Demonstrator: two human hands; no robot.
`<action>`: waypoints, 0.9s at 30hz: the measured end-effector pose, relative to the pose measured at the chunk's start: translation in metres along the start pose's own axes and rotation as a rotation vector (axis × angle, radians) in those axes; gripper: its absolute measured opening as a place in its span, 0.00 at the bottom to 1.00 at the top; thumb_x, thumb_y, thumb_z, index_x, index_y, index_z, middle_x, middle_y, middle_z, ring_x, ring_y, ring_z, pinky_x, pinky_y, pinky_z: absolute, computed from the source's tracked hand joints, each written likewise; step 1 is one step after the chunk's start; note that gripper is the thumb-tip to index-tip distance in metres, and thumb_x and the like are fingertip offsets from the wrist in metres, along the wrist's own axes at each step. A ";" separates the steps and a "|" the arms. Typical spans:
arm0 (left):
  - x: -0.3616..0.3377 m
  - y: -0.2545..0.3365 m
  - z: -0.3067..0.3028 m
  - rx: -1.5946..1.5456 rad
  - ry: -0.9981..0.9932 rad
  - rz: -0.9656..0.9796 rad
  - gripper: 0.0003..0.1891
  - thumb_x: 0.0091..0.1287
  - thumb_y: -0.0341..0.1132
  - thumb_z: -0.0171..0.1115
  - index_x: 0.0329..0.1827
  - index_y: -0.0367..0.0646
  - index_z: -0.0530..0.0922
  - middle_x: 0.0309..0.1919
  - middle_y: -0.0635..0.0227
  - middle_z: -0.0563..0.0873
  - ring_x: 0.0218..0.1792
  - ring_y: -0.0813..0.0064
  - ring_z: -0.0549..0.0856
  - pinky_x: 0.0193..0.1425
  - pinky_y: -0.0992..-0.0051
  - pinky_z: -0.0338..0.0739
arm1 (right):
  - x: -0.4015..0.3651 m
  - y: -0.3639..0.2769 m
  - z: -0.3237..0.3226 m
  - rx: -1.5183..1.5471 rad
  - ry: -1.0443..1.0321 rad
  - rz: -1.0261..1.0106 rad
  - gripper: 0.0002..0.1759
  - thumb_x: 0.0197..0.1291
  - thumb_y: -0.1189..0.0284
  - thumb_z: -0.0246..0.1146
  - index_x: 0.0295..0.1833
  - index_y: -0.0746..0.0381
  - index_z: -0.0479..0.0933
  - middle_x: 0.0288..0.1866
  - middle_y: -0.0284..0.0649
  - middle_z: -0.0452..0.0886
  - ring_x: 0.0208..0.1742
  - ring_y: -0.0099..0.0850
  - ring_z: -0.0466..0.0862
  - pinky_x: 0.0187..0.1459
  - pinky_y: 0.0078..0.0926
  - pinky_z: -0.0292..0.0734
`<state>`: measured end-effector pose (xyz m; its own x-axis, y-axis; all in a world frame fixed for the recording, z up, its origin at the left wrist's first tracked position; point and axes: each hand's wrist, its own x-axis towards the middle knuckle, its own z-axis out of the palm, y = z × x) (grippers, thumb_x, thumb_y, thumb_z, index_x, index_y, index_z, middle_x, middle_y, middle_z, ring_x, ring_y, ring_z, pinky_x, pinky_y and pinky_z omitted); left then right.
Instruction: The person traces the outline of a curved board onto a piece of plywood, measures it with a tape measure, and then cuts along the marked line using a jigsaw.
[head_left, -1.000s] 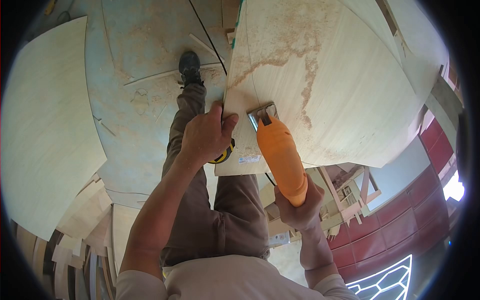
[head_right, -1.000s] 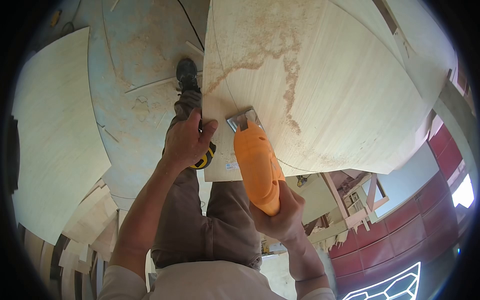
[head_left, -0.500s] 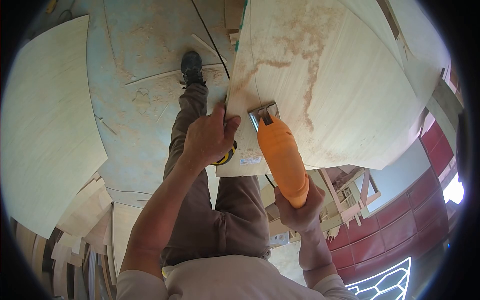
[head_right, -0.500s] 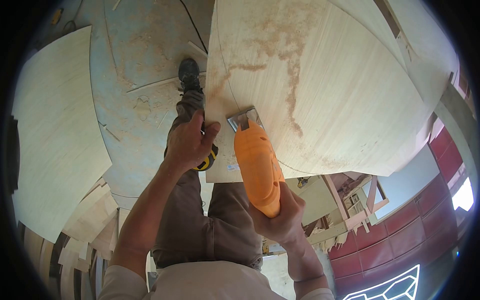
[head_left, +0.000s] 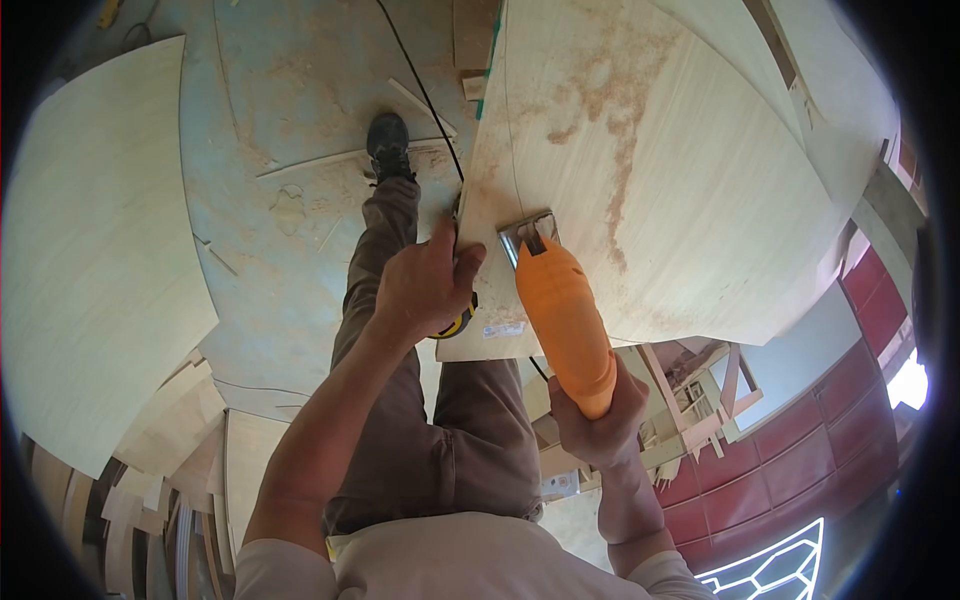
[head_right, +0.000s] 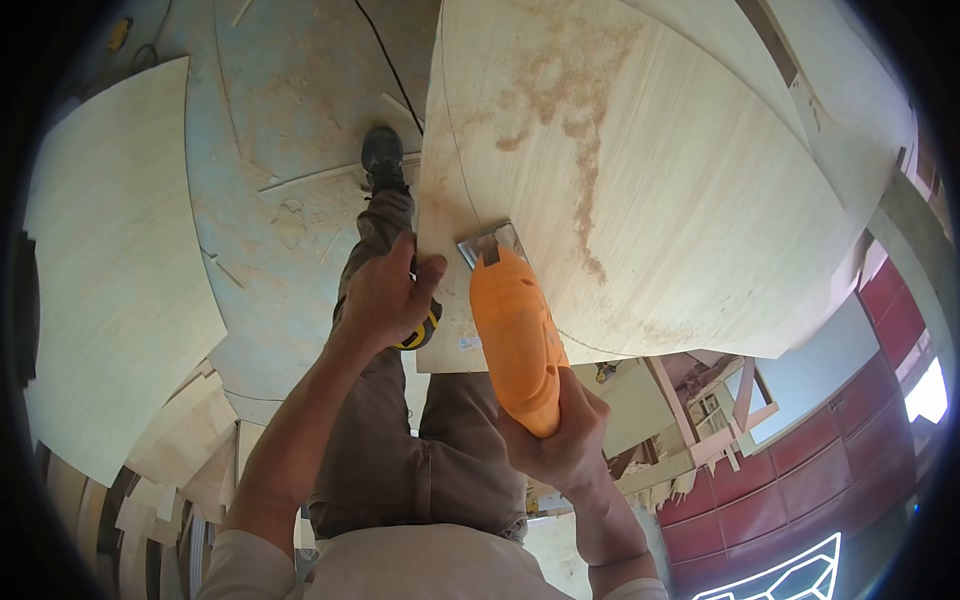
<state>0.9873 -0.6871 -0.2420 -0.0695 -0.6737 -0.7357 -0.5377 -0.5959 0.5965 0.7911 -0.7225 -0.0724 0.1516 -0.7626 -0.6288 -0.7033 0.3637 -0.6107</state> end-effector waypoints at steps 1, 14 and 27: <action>0.000 0.000 0.000 0.009 -0.008 -0.007 0.20 0.77 0.48 0.61 0.48 0.37 0.72 0.23 0.55 0.87 0.27 0.47 0.88 0.32 0.51 0.80 | 0.000 0.000 0.000 0.000 -0.002 0.004 0.13 0.59 0.80 0.69 0.47 0.75 0.79 0.23 0.37 0.83 0.23 0.22 0.85 0.27 0.22 0.78; 0.000 0.002 -0.003 -0.011 -0.029 -0.009 0.20 0.78 0.48 0.59 0.49 0.37 0.71 0.29 0.53 0.89 0.31 0.44 0.89 0.36 0.48 0.82 | 0.006 -0.006 0.002 0.002 0.003 0.003 0.13 0.59 0.81 0.69 0.48 0.75 0.79 0.23 0.37 0.83 0.23 0.23 0.85 0.26 0.21 0.78; 0.000 0.008 -0.009 0.009 -0.074 -0.050 0.20 0.78 0.48 0.59 0.51 0.37 0.70 0.28 0.53 0.89 0.32 0.44 0.89 0.36 0.48 0.82 | 0.009 -0.010 0.003 0.023 0.008 0.016 0.12 0.58 0.81 0.69 0.47 0.75 0.79 0.24 0.37 0.84 0.24 0.22 0.85 0.27 0.22 0.78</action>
<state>0.9903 -0.6955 -0.2348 -0.1040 -0.6086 -0.7866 -0.5495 -0.6241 0.5555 0.8017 -0.7312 -0.0733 0.1350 -0.7608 -0.6347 -0.6898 0.3877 -0.6115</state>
